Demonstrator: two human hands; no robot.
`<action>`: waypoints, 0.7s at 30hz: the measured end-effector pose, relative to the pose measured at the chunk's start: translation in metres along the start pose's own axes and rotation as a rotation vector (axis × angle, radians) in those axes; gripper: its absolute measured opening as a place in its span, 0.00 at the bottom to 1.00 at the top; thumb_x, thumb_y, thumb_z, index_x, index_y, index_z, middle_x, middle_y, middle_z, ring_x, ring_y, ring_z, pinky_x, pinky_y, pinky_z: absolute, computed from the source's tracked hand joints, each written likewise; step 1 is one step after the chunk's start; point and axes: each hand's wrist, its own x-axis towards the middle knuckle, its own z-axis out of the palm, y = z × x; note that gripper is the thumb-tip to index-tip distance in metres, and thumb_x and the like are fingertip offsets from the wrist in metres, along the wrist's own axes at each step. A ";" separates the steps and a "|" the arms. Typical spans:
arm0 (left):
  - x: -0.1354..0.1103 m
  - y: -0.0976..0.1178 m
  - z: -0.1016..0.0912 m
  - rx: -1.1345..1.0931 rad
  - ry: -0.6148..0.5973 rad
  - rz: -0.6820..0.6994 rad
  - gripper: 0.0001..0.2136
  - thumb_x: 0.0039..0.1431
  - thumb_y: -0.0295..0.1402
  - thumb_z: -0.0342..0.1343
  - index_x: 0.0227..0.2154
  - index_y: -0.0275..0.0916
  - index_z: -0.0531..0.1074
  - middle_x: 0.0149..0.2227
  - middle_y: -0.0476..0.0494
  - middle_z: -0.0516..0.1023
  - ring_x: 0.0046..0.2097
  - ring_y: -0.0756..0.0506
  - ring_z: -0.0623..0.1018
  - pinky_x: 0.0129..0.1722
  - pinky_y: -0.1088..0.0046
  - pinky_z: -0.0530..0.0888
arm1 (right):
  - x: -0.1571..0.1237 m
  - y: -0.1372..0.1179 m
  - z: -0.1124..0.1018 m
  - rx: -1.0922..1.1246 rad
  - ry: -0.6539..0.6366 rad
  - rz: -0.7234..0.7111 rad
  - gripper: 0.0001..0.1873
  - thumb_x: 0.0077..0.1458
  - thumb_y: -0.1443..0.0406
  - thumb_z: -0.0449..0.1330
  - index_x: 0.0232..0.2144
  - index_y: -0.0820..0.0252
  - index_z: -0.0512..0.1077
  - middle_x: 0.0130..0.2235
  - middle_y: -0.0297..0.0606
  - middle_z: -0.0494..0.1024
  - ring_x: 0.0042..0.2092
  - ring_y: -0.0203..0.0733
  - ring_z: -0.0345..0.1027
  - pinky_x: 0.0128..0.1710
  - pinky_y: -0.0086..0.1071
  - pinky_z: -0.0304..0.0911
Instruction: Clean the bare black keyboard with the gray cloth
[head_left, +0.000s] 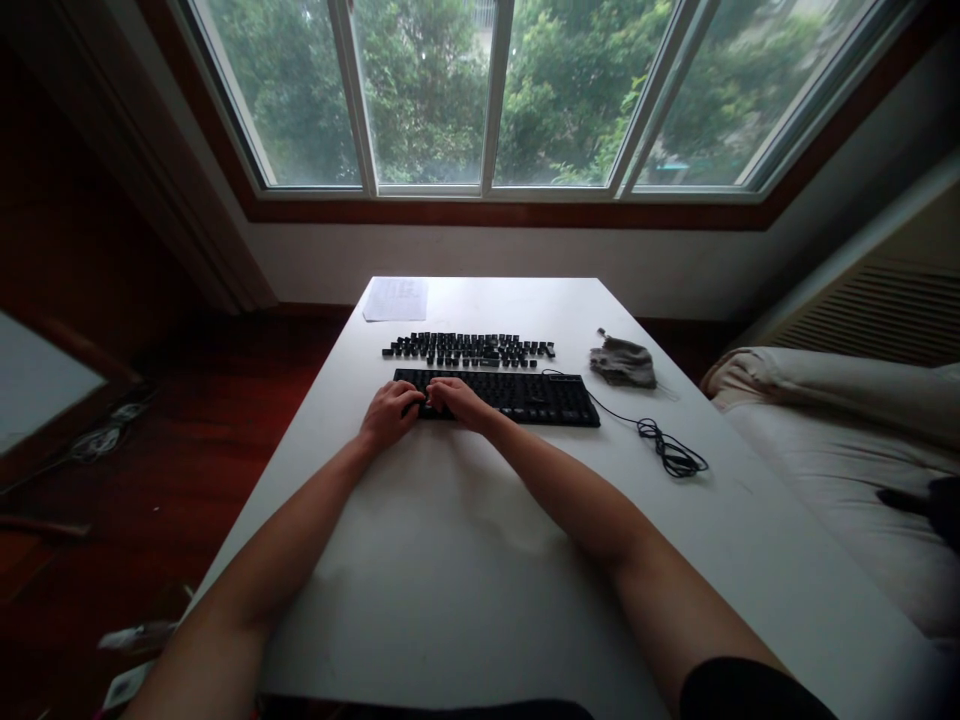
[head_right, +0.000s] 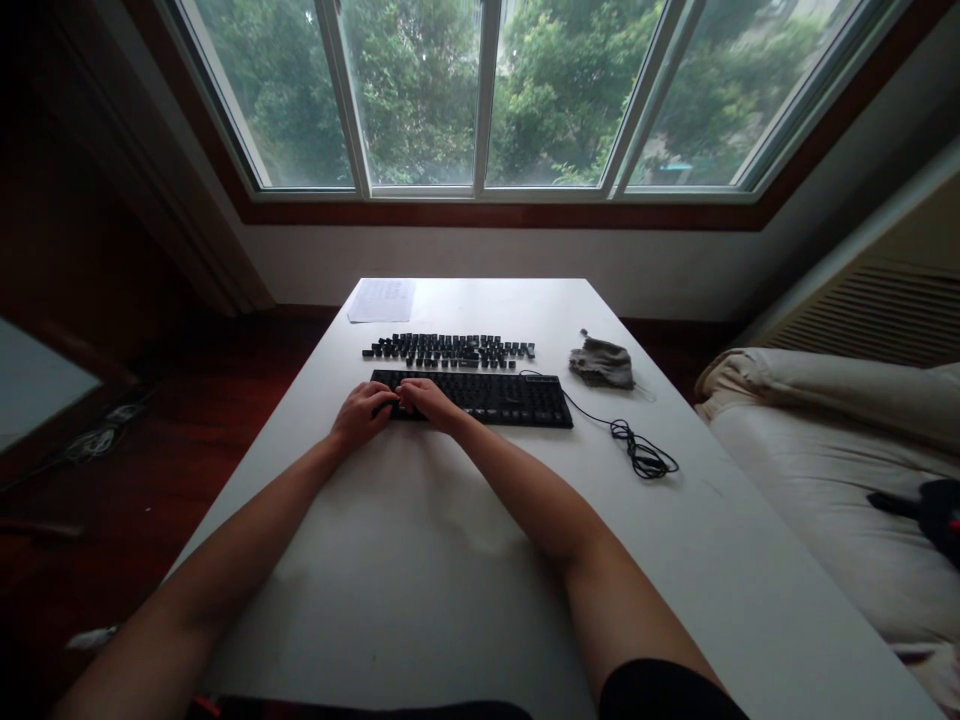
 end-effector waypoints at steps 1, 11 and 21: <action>0.000 0.001 -0.001 0.003 -0.008 0.006 0.12 0.64 0.31 0.55 0.48 0.44 0.78 0.47 0.41 0.77 0.50 0.40 0.74 0.53 0.56 0.73 | 0.003 0.000 -0.002 0.008 0.014 -0.005 0.16 0.52 0.55 0.61 0.21 0.57 0.64 0.21 0.27 0.65 0.25 0.33 0.57 0.30 0.29 0.58; 0.002 0.008 -0.004 0.058 -0.198 0.143 0.25 0.63 0.32 0.58 0.63 0.48 0.69 0.59 0.39 0.72 0.58 0.36 0.70 0.57 0.52 0.69 | 0.056 -0.005 -0.043 -0.972 0.256 -0.187 0.04 0.57 0.64 0.62 0.35 0.58 0.74 0.31 0.33 0.75 0.34 0.38 0.66 0.36 0.30 0.57; -0.001 -0.018 -0.001 0.054 -0.215 0.142 0.22 0.66 0.31 0.56 0.62 0.49 0.70 0.58 0.39 0.73 0.57 0.37 0.70 0.57 0.54 0.69 | 0.111 0.001 -0.040 -1.466 0.101 -0.109 0.11 0.59 0.64 0.63 0.45 0.56 0.78 0.46 0.44 0.79 0.49 0.50 0.68 0.46 0.36 0.61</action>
